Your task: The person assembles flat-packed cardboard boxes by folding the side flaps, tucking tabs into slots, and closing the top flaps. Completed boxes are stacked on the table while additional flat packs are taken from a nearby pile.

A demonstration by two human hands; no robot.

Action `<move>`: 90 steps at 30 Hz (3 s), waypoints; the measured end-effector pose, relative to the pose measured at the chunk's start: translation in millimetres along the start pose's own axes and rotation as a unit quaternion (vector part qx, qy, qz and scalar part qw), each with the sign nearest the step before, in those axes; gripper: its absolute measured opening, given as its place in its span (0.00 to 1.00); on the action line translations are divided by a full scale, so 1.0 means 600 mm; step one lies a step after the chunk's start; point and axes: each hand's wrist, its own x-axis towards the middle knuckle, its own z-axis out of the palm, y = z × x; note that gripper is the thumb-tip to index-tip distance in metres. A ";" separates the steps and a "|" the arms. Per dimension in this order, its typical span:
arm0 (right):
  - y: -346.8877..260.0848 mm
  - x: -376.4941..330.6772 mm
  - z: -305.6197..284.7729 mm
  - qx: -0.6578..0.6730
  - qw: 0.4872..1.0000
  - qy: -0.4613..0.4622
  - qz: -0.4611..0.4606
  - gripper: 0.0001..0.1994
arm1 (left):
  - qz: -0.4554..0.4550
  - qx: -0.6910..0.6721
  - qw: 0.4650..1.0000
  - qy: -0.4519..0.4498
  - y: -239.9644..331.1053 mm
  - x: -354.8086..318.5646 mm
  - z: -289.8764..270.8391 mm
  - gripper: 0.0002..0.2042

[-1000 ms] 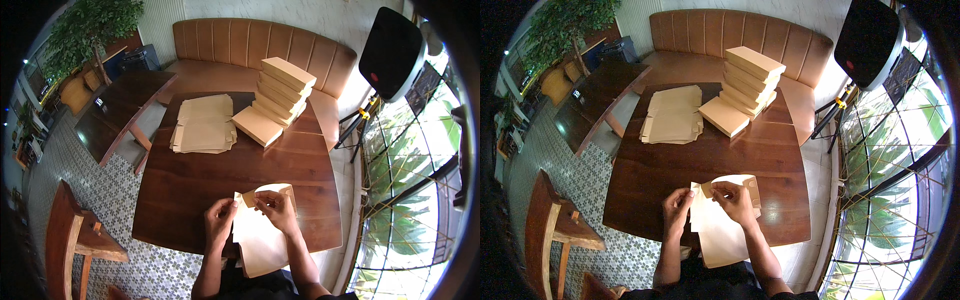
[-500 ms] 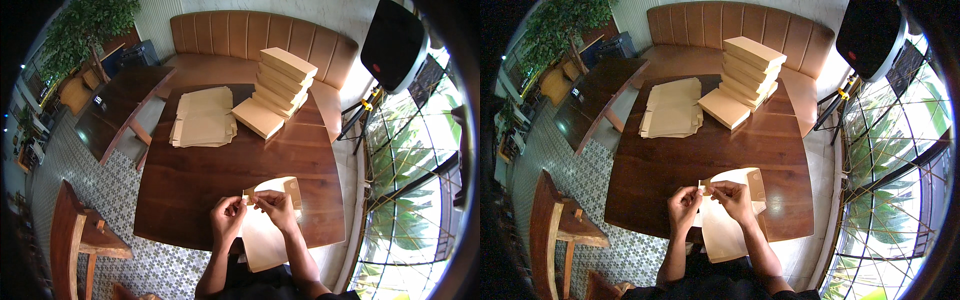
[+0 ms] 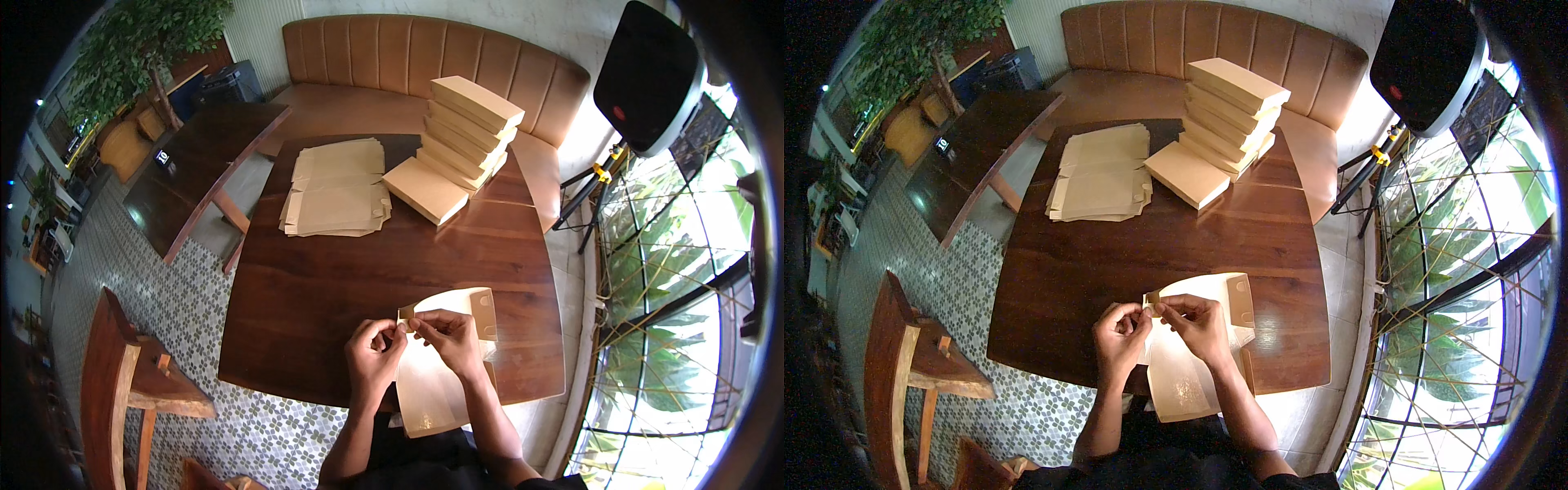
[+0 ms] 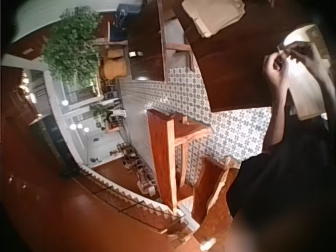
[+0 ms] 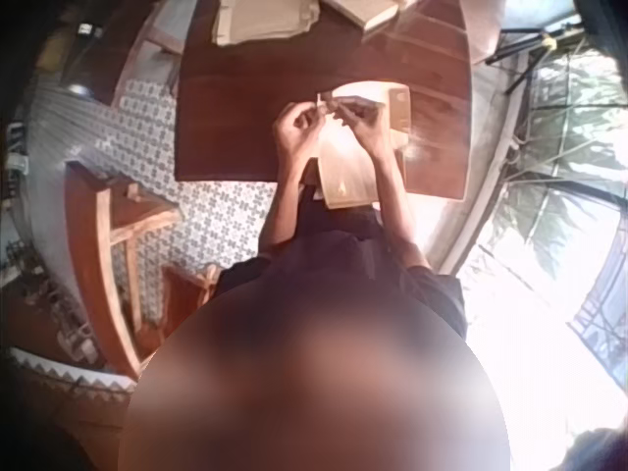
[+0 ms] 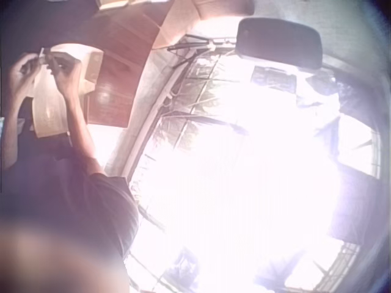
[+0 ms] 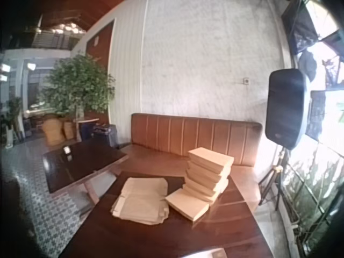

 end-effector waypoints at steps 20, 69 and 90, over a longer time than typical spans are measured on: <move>0.021 0.004 -0.008 0.028 0.999 -0.033 0.009 0.11 | 0.022 0.000 1.000 0.015 -0.026 -0.001 0.008 0.06; 0.035 -0.052 -0.199 -0.283 0.919 0.268 -0.060 0.10 | 0.019 0.135 0.991 0.009 -0.128 0.070 -0.056 0.10; 0.080 -0.002 -0.186 -0.171 0.976 0.113 0.069 0.11 | -0.022 0.140 0.964 -0.226 -0.005 0.053 0.127 0.20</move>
